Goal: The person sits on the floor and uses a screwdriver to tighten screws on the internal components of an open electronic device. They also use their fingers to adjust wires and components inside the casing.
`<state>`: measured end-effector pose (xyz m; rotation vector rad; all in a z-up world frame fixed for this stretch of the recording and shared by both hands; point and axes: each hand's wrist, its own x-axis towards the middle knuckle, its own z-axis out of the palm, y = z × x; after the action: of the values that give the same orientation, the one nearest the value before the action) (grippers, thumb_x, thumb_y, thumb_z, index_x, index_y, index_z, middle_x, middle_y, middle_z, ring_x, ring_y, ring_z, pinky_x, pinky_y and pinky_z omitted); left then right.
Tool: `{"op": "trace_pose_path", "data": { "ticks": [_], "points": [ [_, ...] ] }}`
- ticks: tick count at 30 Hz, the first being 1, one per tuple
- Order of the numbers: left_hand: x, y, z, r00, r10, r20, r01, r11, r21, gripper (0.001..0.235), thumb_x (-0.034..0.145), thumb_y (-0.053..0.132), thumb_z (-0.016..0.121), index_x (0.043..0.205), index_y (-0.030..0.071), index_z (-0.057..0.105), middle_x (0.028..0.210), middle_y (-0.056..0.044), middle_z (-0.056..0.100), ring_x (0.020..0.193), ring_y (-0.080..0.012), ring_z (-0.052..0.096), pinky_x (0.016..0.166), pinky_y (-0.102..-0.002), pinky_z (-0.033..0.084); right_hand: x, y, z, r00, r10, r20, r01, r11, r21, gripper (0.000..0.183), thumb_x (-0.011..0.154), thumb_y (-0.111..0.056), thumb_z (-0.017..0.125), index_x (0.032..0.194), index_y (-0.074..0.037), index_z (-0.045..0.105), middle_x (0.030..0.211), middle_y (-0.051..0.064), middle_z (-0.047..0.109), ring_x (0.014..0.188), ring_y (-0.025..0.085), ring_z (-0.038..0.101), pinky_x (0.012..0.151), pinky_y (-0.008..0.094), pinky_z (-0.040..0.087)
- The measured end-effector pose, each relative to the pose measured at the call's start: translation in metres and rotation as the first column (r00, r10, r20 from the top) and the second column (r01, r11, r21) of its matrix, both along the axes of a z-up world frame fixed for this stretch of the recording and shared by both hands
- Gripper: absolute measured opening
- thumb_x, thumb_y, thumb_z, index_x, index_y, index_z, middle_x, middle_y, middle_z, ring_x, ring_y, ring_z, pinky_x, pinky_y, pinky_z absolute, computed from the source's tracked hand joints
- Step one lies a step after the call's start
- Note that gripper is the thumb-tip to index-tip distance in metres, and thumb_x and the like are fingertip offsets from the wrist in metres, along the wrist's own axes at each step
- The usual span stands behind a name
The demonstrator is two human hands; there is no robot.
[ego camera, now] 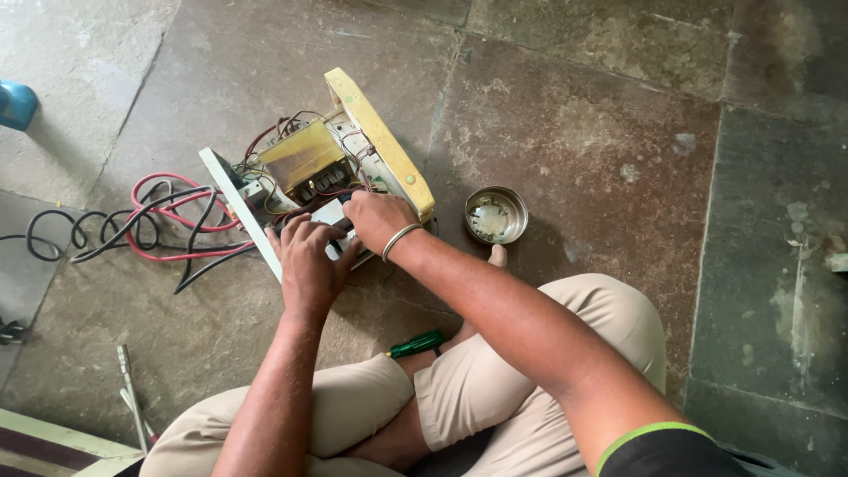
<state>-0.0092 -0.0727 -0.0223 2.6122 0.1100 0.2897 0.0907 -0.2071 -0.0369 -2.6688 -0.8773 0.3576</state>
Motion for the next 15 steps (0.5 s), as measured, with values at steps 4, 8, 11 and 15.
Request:
{"op": "trace_pose_path", "data": {
  "ticks": [4, 8, 11, 15],
  "points": [
    [-0.0001, 0.0041, 0.0018, 0.995, -0.097, 0.030, 0.097, 0.995, -0.011, 0.020, 0.078, 0.023, 0.083, 0.096, 0.014, 0.081, 0.108, -0.005, 0.073, 0.132, -0.0331, 0.053, 0.118, -0.072, 0.015, -0.0009, 0.0023, -0.0047, 1.000, 0.003, 0.025, -0.002, 1.000, -0.007, 0.014, 0.094, -0.014, 0.058, 0.099, -0.012, 0.071, 0.106, 0.013, 0.069, 0.094, 0.033, 0.073, 0.079, 0.046, 0.059],
    [0.0010, 0.0023, -0.0034, 0.999, -0.047, 0.017, 0.048, 0.998, -0.041, 0.022, 0.080, 0.026, 0.085, 0.094, 0.010, 0.078, 0.106, -0.010, 0.071, 0.131, -0.0341, 0.056, 0.122, -0.070, 0.020, -0.0019, 0.0034, -0.0046, 0.999, 0.012, 0.053, -0.011, 1.000, -0.023, 0.013, 0.092, -0.013, 0.060, 0.099, -0.011, 0.071, 0.106, 0.013, 0.069, 0.092, 0.034, 0.074, 0.076, 0.046, 0.060],
    [0.0007, 0.0029, -0.0060, 0.996, -0.075, 0.037, 0.077, 0.996, -0.035, 0.016, 0.081, 0.021, 0.082, 0.094, 0.012, 0.081, 0.109, -0.011, 0.072, 0.130, -0.0342, 0.058, 0.121, -0.071, 0.021, -0.0053, 0.0020, -0.0027, 1.000, -0.020, 0.023, 0.020, 1.000, 0.022, 0.012, 0.095, -0.014, 0.060, 0.099, -0.010, 0.071, 0.106, 0.013, 0.069, 0.093, 0.035, 0.073, 0.078, 0.047, 0.059],
    [0.0013, 0.0045, -0.0048, 0.995, -0.081, 0.067, 0.083, 0.996, -0.035, 0.030, 0.075, 0.027, 0.085, 0.097, 0.006, 0.079, 0.103, -0.013, 0.073, 0.127, -0.0390, 0.056, 0.114, -0.071, 0.021, 0.0025, -0.0033, 0.0029, 0.999, 0.008, -0.053, -0.006, 0.999, 0.037, 0.014, 0.089, -0.016, 0.067, 0.101, -0.012, 0.074, 0.110, 0.011, 0.072, 0.100, 0.034, 0.073, 0.085, 0.047, 0.058]
  ]
}}
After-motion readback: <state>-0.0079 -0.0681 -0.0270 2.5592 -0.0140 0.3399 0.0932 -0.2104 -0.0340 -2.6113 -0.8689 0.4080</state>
